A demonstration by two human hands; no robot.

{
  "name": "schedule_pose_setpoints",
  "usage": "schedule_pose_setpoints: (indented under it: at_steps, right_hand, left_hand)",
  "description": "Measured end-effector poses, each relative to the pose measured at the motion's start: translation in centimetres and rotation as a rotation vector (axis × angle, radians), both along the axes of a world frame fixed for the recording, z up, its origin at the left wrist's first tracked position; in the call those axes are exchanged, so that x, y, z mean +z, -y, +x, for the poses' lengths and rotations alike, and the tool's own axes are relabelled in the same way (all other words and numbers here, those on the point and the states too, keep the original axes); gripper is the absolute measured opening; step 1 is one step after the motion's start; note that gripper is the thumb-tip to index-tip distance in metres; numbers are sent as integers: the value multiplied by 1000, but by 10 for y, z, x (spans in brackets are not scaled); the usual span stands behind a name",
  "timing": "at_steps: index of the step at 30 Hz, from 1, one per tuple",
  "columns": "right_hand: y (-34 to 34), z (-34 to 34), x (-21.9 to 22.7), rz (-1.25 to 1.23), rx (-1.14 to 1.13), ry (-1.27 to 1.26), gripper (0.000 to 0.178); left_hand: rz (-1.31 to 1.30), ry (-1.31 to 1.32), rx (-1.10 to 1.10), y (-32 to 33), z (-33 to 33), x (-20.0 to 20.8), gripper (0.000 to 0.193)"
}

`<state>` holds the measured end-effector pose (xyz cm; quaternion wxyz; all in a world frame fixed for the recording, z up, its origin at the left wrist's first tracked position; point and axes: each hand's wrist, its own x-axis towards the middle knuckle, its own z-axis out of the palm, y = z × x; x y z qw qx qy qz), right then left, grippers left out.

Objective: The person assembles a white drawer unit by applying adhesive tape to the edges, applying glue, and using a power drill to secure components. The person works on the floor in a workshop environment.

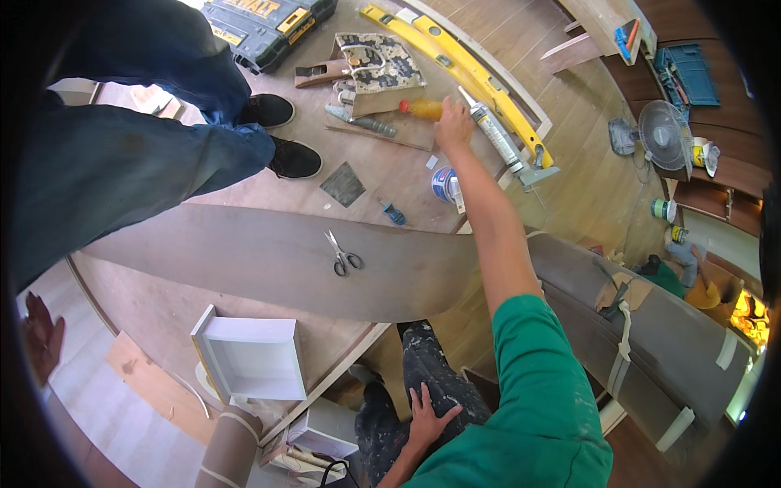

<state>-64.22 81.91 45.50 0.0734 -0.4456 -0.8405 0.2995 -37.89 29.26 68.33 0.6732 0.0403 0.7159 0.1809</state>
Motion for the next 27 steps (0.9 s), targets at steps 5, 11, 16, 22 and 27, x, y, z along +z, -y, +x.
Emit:
schedule_pose_setpoints:
  at_steps: [5,11,16,22,27]
  right_hand:
    - [51,31,45,5,70,-99,56]
    - [196,157,94,-26,240,-222,56]
    - [325,269,131,-338,309,64,53]
    - [435,349,130,-519,539,156,50]
    - [509,322,167,-701,625,337,48]
  left_hand:
    - [87,-14,10,19,20,-6,123]
    - [190,6,125,56,44,-47,107]
    - [200,-70,526,117,66,-76,83]
    - [253,-181,1239,232,102,-67,38]
    - [149,-194,1709,355,133,-37,59]
